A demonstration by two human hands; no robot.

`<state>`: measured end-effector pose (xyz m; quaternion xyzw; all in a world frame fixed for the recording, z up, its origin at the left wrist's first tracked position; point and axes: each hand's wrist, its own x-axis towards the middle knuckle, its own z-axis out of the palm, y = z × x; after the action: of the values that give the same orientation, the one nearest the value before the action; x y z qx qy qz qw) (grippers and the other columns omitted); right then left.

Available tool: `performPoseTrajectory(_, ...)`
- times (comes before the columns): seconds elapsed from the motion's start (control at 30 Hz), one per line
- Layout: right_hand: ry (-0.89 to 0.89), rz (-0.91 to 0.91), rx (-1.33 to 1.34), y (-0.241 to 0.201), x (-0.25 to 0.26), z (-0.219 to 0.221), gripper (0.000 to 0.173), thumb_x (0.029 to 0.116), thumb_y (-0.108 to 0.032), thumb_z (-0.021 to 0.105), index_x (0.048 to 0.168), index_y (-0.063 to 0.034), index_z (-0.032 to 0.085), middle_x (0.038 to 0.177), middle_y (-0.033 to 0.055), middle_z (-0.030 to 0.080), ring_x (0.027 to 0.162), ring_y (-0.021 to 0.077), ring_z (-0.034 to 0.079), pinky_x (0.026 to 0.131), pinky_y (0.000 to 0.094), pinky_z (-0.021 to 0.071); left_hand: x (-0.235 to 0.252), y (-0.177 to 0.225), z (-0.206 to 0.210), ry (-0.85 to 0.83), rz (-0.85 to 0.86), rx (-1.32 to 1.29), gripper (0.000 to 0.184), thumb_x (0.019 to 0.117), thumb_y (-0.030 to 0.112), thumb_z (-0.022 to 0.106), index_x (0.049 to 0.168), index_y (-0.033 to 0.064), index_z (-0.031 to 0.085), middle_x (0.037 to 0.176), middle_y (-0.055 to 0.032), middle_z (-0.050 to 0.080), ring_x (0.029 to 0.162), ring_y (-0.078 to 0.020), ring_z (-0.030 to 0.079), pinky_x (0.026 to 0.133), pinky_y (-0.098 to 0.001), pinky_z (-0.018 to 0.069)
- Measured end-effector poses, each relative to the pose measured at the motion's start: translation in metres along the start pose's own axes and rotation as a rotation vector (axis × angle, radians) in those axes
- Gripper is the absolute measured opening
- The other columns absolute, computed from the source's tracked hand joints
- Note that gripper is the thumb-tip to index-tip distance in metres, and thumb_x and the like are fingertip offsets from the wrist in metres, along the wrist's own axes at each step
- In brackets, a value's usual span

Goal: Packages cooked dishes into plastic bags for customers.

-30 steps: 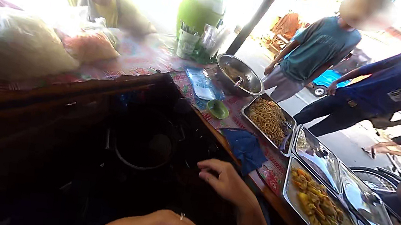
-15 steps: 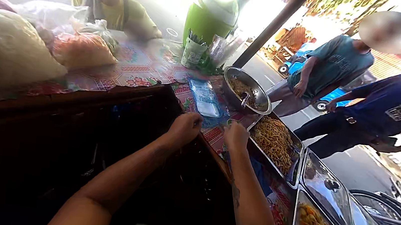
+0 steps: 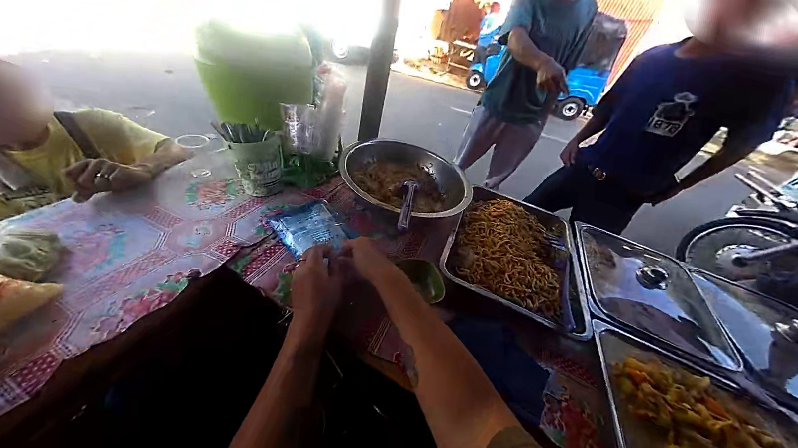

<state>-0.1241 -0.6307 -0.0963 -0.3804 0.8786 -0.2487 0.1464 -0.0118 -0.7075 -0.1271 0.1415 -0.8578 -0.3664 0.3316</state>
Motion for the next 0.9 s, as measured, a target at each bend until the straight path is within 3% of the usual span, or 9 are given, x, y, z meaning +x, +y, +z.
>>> performPoseTrajectory(0.17,-0.010,0.025,-0.031,0.012,0.006,0.003,0.032,0.1099,-0.013,0.046,0.122,0.0082,0.066,0.124,0.0293,0.066,0.120,0.0415,0.062,0.106,0.0562,0.0463,0.002,-0.023,0.016,-0.109,0.067,0.075,0.026,0.0994,0.018,0.063,0.115,-0.0008,0.072,0.119,-0.0213,0.070,0.119,-0.0399,0.063,0.104,-0.0579,0.0469)
performPoseTrajectory(0.27,0.092,0.047,0.009,0.006,0.004,-0.004,0.033,0.1102,-0.013,0.044,0.123,0.0078,0.066,0.124,0.0278,0.066,0.121,0.0388,0.062,0.107,0.0532,0.0463,0.009,-0.024,0.023,-0.207,0.051,0.189,0.034,0.1014,0.027,0.061,0.130,0.0106,0.070,0.137,-0.0091,0.066,0.144,-0.0342,0.045,0.122,-0.0633,0.0201)
performPoseTrajectory(0.37,0.298,0.023,0.130,0.001,-0.003,-0.014,0.033,0.1099,-0.010,0.041,0.124,0.0110,0.062,0.126,0.0290,0.064,0.121,0.0377,0.062,0.108,0.0500,0.0463,0.013,-0.018,0.024,-0.355,-0.027,0.319,0.049,0.1044,0.041,0.053,0.145,0.0156,0.059,0.151,-0.0062,0.056,0.154,-0.0374,0.025,0.119,-0.0725,0.0071)
performPoseTrajectory(0.5,0.688,-0.061,0.653,-0.024,-0.032,-0.044,0.035,0.1114,-0.015,0.035,0.116,0.0120,0.057,0.086,0.0135,0.063,0.075,0.0162,0.065,0.075,0.0345,0.0579,0.018,0.003,0.010,-0.482,-0.163,0.324,0.052,0.1024,0.043,0.053,0.143,0.0110,0.058,0.150,-0.0133,0.055,0.154,-0.0422,0.020,0.117,-0.0752,0.0048)
performPoseTrajectory(0.63,0.919,-0.059,1.200,-0.064,-0.065,-0.076,0.024,0.1132,-0.020,0.035,0.098,-0.0088,0.050,0.061,-0.0087,0.045,0.043,-0.0007,0.044,0.046,0.0157,0.0457,0.030,0.014,0.000,-0.534,-0.235,0.323,0.051,0.1054,0.046,0.047,0.139,0.0112,0.062,0.147,-0.0153,0.057,0.152,-0.0431,0.027,0.115,-0.0756,0.0134)
performPoseTrajectory(0.7,0.977,-0.055,1.215,-0.067,-0.080,-0.086,0.023,0.1134,-0.022,0.036,0.098,-0.0120,0.050,0.061,-0.0092,0.044,0.042,-0.0017,0.040,0.043,0.0139,0.0409,0.024,0.007,0.002,-0.323,-0.219,0.215,0.036,0.1032,0.032,0.054,0.124,0.0086,0.071,0.133,-0.0171,0.066,0.144,-0.0439,0.041,0.114,-0.0754,0.0202)
performPoseTrajectory(0.8,0.950,-0.123,0.787,-0.063,-0.113,-0.088,0.023,0.1119,-0.018,0.037,0.102,-0.0040,0.052,0.065,-0.0055,0.048,0.048,-0.0004,0.047,0.050,0.0171,0.0460,-0.001,-0.017,0.002,0.409,0.041,-0.119,0.027,0.1003,0.018,0.054,0.109,0.0018,0.074,0.122,-0.0156,0.071,0.134,-0.0395,0.053,0.113,-0.0657,0.0320)
performPoseTrajectory(0.87,0.879,-0.280,0.403,-0.061,-0.141,-0.079,0.027,0.1081,-0.012,0.042,0.106,0.0103,0.058,0.076,0.0064,0.058,0.060,0.0069,0.056,0.059,0.0260,0.0529,-0.018,0.017,-0.042,0.532,0.280,-0.351,0.048,0.1040,0.041,0.048,0.126,0.0006,0.062,0.137,-0.0159,0.061,0.143,-0.0335,0.043,0.120,-0.0555,0.0291)
performPoseTrajectory(0.9,0.850,-0.351,0.283,-0.060,-0.156,-0.070,0.026,0.1060,-0.011,0.045,0.104,0.0104,0.060,0.076,0.0084,0.061,0.062,0.0078,0.058,0.060,0.0267,0.0540,-0.031,0.042,-0.062,0.428,0.393,-0.391,0.065,0.1010,0.060,0.047,0.142,0.0100,0.051,0.149,-0.0081,0.053,0.148,-0.0268,0.036,0.123,-0.0536,0.0244)
